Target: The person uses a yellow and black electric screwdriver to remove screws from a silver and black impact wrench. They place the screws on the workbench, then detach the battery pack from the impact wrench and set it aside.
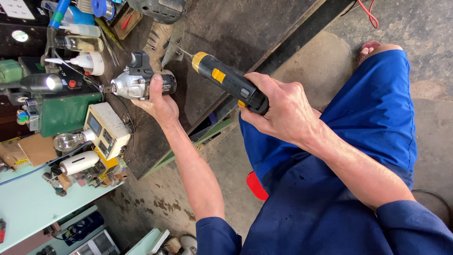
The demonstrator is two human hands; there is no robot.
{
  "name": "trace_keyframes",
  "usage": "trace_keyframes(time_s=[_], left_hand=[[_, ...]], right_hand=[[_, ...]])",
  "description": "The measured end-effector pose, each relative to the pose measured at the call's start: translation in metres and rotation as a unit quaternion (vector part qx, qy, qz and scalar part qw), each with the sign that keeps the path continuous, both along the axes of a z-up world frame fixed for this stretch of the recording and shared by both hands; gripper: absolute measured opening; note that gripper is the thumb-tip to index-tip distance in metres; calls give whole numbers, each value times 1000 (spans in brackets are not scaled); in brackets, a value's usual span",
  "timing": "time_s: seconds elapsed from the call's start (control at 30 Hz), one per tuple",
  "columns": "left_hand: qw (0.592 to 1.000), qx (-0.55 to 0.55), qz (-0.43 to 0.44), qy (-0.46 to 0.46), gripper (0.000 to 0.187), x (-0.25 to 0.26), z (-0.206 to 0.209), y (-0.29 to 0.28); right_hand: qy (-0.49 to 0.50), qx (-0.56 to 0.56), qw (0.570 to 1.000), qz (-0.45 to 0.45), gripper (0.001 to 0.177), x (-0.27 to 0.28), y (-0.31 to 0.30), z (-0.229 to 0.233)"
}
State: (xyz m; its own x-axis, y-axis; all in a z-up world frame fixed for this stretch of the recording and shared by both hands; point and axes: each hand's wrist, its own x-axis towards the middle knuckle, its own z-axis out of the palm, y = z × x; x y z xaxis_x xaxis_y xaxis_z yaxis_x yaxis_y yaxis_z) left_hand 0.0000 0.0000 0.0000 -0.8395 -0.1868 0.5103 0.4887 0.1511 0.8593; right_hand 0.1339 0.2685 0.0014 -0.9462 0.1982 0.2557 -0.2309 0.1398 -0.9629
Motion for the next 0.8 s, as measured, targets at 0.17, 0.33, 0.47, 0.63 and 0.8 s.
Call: trace_keyframes(time_s=[0.17, 0.33, 0.47, 0.63, 0.8], left_hand=[[1000, -8, 4, -6, 52, -2, -7, -12], [1000, 4, 1, -4, 53, 1, 1, -1], [1000, 8, -2, -20, 50, -2, -1, -11], [1000, 12, 4, -26, 50, -2, -7, -19], [999, 16, -19, -37, 53, -3, -4, -21]], right_hand=[[-12, -21, 1000, -4, 46, 6, 4, -4], [-48, -19, 998, -46, 46, 8, 14, -12], [-37, -16, 997, -72, 42, -4, 15, -20], [-27, -43, 996, -73, 42, -9, 15, -24], [-60, -55, 993, -80, 40, -10, 17, -23]])
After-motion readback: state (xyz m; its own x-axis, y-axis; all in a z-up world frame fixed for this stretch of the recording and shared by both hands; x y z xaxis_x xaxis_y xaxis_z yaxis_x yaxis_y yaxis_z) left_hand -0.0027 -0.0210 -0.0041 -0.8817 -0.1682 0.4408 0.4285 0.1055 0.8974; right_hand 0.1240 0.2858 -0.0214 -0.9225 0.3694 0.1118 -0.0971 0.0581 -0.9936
